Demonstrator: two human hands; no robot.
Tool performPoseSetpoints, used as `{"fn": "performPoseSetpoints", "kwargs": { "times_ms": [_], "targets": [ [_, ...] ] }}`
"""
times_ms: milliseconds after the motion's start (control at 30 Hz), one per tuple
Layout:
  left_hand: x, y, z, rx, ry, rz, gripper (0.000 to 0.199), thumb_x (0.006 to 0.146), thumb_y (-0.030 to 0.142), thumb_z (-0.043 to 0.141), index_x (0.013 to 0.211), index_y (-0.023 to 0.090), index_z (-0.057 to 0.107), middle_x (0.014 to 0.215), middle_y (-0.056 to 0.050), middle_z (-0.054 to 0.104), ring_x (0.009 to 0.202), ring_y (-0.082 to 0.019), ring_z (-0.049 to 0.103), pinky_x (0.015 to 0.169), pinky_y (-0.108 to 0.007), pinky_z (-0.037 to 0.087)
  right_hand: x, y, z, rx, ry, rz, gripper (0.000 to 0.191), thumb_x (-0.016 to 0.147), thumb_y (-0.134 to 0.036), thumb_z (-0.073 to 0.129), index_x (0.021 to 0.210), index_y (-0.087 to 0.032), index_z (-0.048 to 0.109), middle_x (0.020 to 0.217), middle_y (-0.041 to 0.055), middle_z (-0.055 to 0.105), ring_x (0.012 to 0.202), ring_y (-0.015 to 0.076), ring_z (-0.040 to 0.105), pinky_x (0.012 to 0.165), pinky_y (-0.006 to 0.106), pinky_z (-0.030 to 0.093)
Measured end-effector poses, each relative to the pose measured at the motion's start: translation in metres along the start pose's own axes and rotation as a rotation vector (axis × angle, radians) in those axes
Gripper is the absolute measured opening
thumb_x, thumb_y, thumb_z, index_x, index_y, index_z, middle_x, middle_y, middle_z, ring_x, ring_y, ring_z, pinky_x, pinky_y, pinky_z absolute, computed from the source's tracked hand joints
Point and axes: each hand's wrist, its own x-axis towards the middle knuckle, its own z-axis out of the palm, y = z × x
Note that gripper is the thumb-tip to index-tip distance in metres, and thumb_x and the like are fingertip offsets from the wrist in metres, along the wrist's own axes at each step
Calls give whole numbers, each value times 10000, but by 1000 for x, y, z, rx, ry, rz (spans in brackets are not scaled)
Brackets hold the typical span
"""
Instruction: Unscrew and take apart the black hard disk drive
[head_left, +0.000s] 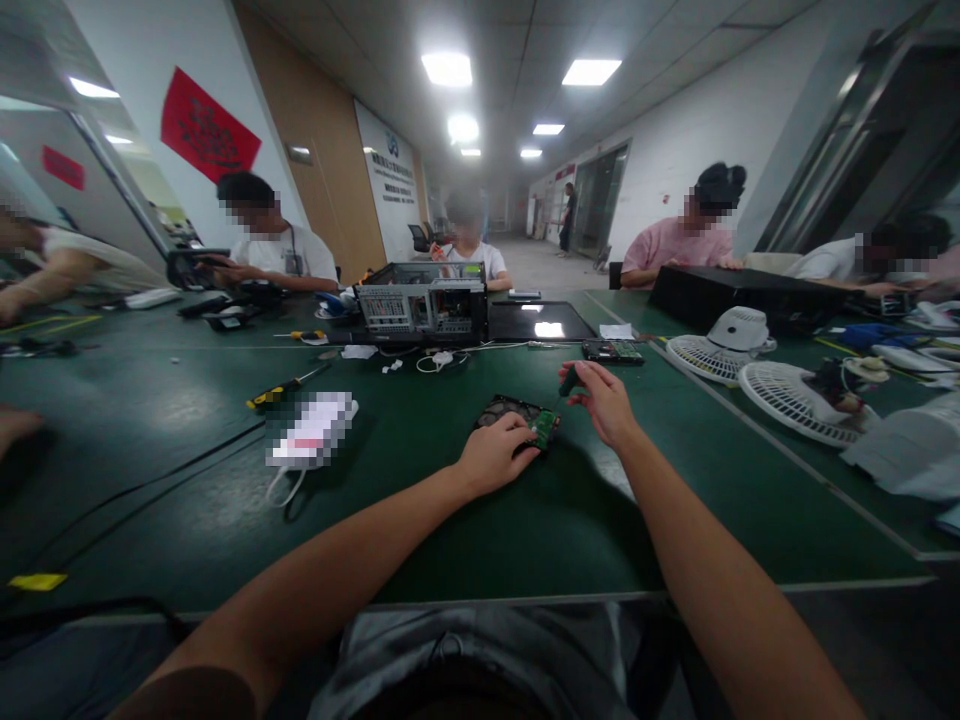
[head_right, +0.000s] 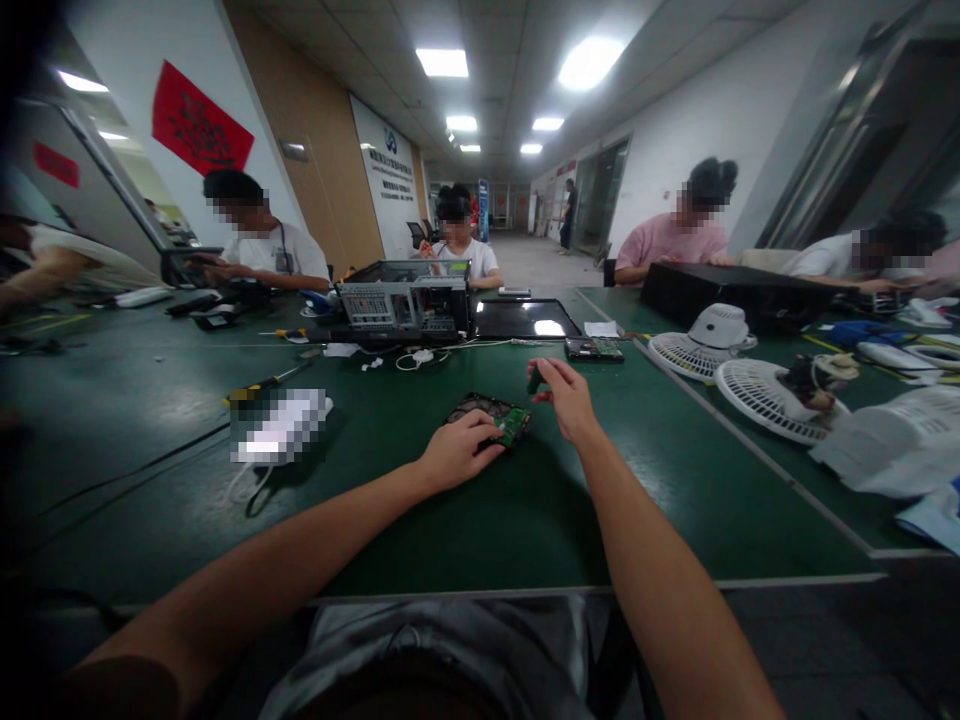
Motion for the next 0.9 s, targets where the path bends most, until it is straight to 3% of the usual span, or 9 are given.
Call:
{"fn": "performPoseSetpoints", "kwargs": {
  "times_ms": [300, 433, 900],
  "targets": [
    [0, 0, -2, 4, -7, 1, 268, 985, 420, 620, 1189, 278, 718, 1221, -37, 655, 993, -189, 677, 847, -291, 580, 0, 2, 1, 85, -20, 34, 350, 867, -541, 725, 1019, -227, 749, 1018, 81, 776, 957, 228, 724, 682, 307, 595],
    [1, -1, 1, 5, -1, 4, 271, 980, 419, 630, 1201, 286, 714, 1214, -34, 656, 986, -188, 678, 836, -293, 579, 2, 4, 0, 126, -2, 57, 416, 902, -593, 648, 1032, -211, 748, 1004, 95, 776, 944, 234, 731, 667, 312, 599],
    [0, 0, 1, 5, 9, -3, 264, 976, 410, 634, 1185, 276, 724, 1212, -37, 659, 958, -183, 680, 847, -295, 580, 1, 0, -1, -16, 3, 6, 397, 842, -569, 719, 1074, -250, 766, 1034, 69, 756, 946, 212, 690, 597, 257, 526]
  ]
}}
